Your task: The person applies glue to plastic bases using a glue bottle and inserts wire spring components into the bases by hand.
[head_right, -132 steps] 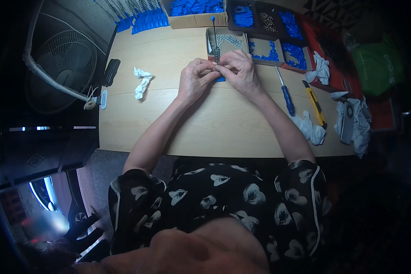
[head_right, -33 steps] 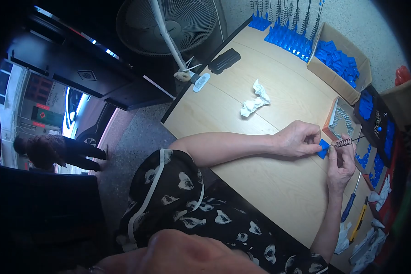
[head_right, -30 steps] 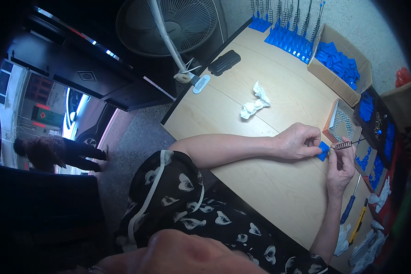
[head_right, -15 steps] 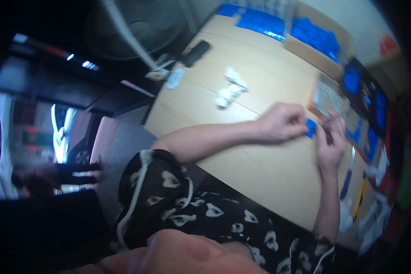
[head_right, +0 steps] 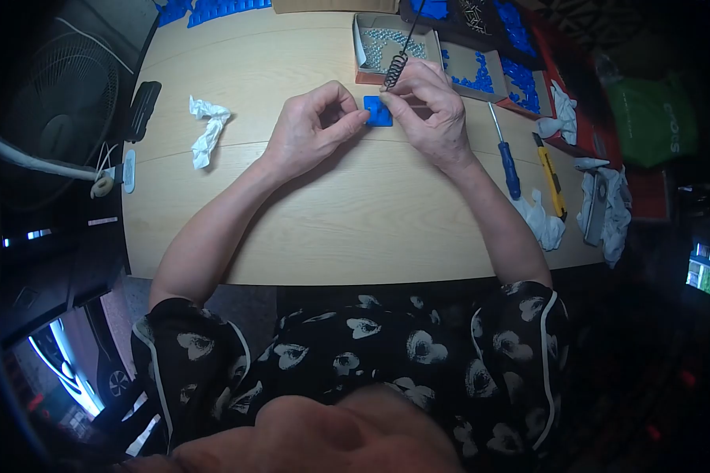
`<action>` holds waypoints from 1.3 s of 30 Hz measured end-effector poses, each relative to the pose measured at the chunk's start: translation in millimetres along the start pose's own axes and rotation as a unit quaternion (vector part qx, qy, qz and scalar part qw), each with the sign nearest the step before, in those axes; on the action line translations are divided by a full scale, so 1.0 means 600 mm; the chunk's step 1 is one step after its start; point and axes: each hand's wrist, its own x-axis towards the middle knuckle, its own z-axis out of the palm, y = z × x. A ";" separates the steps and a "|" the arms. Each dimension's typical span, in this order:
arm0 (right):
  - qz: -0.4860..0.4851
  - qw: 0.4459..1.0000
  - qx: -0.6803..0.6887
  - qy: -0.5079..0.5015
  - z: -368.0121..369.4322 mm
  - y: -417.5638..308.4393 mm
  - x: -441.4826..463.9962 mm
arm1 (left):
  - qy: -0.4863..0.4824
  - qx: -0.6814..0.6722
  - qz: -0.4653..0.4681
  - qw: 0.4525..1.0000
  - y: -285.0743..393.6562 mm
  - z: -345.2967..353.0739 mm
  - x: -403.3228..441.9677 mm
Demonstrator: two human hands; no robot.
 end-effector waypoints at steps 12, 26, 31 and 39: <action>-0.004 1.000 -0.023 0.006 -0.001 0.009 -0.007 | 0.043 0.029 0.034 0.998 -0.006 0.007 -0.001; 0.015 1.000 -0.026 -0.004 -0.001 0.000 -0.003 | 0.073 0.224 0.136 0.962 -0.023 0.021 0.006; 0.002 0.999 -0.032 0.002 -0.001 0.001 -0.003 | 0.072 0.233 0.135 0.960 -0.020 0.022 0.007; 0.005 1.000 -0.008 0.007 0.003 0.001 -0.003 | 0.064 0.230 0.128 0.963 -0.020 0.021 0.007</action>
